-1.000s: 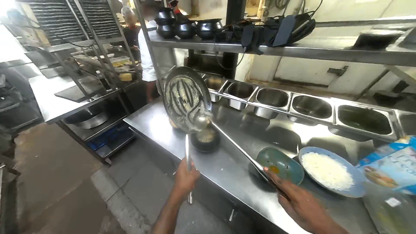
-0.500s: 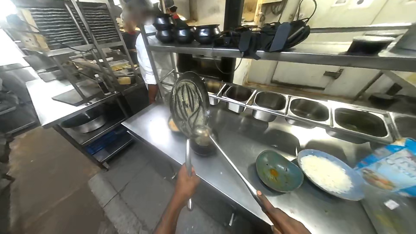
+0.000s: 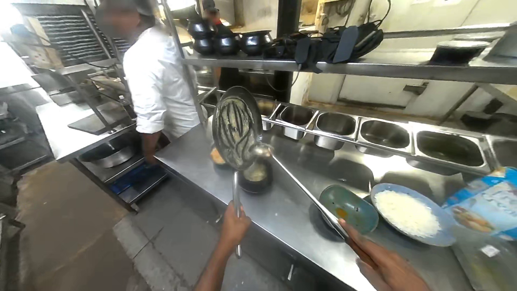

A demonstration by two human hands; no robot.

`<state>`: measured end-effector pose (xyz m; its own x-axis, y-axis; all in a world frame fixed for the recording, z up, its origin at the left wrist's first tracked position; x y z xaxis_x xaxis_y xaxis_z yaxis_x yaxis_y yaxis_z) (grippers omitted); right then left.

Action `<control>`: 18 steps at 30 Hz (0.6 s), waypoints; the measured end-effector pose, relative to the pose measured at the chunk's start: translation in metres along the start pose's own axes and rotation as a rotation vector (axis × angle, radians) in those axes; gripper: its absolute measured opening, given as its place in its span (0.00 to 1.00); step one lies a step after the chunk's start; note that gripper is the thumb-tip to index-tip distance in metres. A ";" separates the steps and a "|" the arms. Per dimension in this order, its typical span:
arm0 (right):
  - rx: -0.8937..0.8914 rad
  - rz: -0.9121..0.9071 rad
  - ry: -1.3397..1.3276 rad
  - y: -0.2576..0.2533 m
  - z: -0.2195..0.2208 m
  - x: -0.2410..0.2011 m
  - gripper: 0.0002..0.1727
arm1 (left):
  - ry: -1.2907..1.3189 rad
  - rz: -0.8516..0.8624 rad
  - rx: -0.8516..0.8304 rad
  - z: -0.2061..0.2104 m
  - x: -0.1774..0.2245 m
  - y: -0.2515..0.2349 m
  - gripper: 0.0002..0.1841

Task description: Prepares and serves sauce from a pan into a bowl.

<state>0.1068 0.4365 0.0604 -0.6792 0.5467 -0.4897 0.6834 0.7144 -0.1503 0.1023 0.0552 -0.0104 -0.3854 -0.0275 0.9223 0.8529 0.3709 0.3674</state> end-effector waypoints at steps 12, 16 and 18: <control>-0.125 0.075 0.198 0.009 0.041 -0.014 0.42 | 0.012 -0.015 -0.013 -0.001 0.003 0.007 0.20; -0.083 0.036 0.009 0.029 0.025 -0.012 0.41 | 0.027 -0.033 0.003 0.000 0.000 0.002 0.20; -0.062 0.054 -0.239 0.032 0.022 -0.006 0.44 | 0.042 -0.027 0.007 0.001 0.001 0.002 0.20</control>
<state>0.1384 0.4463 0.0396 -0.5547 0.4712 -0.6857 0.6943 0.7163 -0.0694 0.1032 0.0567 -0.0085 -0.3927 -0.0766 0.9164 0.8401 0.3755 0.3914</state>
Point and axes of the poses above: each hand's wrist, its own y-axis away from the middle knuckle, its own z-axis out of the palm, x = y × z, the point moved 6 cm from there along -y, towards the middle knuckle, and after that the axes turned 15 degrees about -z, right-handed, at the moved point
